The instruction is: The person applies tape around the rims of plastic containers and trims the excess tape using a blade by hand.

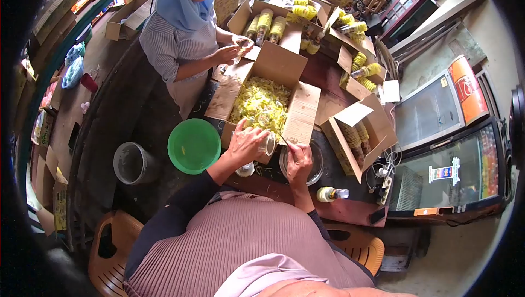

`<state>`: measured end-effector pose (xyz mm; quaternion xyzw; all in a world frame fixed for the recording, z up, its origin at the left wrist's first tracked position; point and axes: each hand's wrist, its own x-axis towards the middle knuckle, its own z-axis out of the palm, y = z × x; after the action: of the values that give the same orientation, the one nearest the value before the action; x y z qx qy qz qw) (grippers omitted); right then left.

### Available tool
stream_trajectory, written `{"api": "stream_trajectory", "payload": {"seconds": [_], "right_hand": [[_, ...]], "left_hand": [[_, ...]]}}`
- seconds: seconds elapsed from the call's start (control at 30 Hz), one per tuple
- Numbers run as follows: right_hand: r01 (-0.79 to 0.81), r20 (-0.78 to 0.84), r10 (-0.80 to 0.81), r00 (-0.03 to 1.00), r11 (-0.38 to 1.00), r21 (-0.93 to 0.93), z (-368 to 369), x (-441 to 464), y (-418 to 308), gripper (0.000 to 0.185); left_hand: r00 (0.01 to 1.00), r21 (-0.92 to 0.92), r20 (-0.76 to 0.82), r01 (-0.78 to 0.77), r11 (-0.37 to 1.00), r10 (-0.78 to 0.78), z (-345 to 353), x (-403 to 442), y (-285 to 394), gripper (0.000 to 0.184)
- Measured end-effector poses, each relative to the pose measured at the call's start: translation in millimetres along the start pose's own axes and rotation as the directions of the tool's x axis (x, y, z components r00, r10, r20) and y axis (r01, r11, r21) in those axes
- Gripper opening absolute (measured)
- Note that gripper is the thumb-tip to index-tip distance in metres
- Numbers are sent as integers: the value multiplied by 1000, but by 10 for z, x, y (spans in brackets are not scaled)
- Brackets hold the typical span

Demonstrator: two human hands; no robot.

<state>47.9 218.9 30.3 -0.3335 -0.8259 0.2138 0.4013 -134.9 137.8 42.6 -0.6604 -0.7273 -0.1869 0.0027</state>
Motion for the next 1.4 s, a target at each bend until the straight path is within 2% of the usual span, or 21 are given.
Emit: {"api": "stream_trajectory", "payload": {"seconds": [0.03,0.1,0.2,0.3,0.53,0.6,0.67,0.7,0.8,0.87,0.9,0.93,1.0,1.03,1.1,1.13,1.23,1.27,1.33,1.37,1.4], "right_hand": [[58,-4,-58,998,998,-34,-1,-24,12,22],[154,-11,-156,988,983,-102,9,-81,48,27],[212,14,-212,977,968,-132,-8,-126,86,28],[275,28,-275,961,940,-200,-57,-104,74,25],[314,74,-306,949,915,-252,-28,-191,140,28],[300,93,-286,954,921,-249,20,-215,182,29],[290,101,-273,957,915,-280,69,-224,262,24],[236,121,-212,970,941,-242,68,-203,276,22],[143,111,-124,986,971,-190,30,-129,339,16],[62,44,-57,997,993,-105,14,-90,413,14],[-134,87,131,988,991,30,3,-82,401,13],[-261,115,246,962,954,144,-49,-46,326,10],[-478,235,416,878,773,417,64,-59,494,12],[-475,233,414,880,772,423,74,-73,508,12],[-626,485,420,767,325,709,62,-85,482,17],[-652,533,383,754,333,682,41,-86,481,21],[-707,602,395,694,216,673,57,-115,515,20],[-696,591,394,704,217,684,57,-125,533,20],[-717,634,412,654,72,693,60,-128,569,20],[-709,643,383,663,46,704,103,-146,676,20],[-701,636,381,671,49,711,89,-130,664,20]], "left_hand": [[999,7,-35,-9,1000,9,15,-4,7,55],[1000,42,2,-5,999,5,14,24,29,53],[1000,86,2,-7,996,7,26,47,51,45],[994,124,102,-43,991,30,-40,74,125,39],[992,178,123,-49,983,27,101,81,200,34],[995,178,94,-57,982,40,137,79,237,32],[984,99,167,-83,992,66,147,88,291,31],[977,89,204,-87,992,67,140,100,321,26],[986,137,146,-100,985,80,283,123,299,26],[985,113,150,-104,988,86,252,141,262,23],[983,82,158,-105,991,91,223,140,252,20],[983,88,158,-103,991,89,250,143,226,20],[989,129,91,-124,984,113,335,165,167,27],[989,135,91,-126,983,114,357,171,150,27],[991,236,83,-125,964,108,368,174,153,33],[990,246,80,-133,960,116,354,183,173,33],[996,298,0,-89,950,93,336,197,275,38],[989,305,-50,-117,945,138,413,213,255,38],[981,295,-88,-141,945,174,461,239,286,37],[971,282,-130,-158,946,201,511,243,285,36],[982,232,-85,-146,962,169,380,259,373,37]]}}
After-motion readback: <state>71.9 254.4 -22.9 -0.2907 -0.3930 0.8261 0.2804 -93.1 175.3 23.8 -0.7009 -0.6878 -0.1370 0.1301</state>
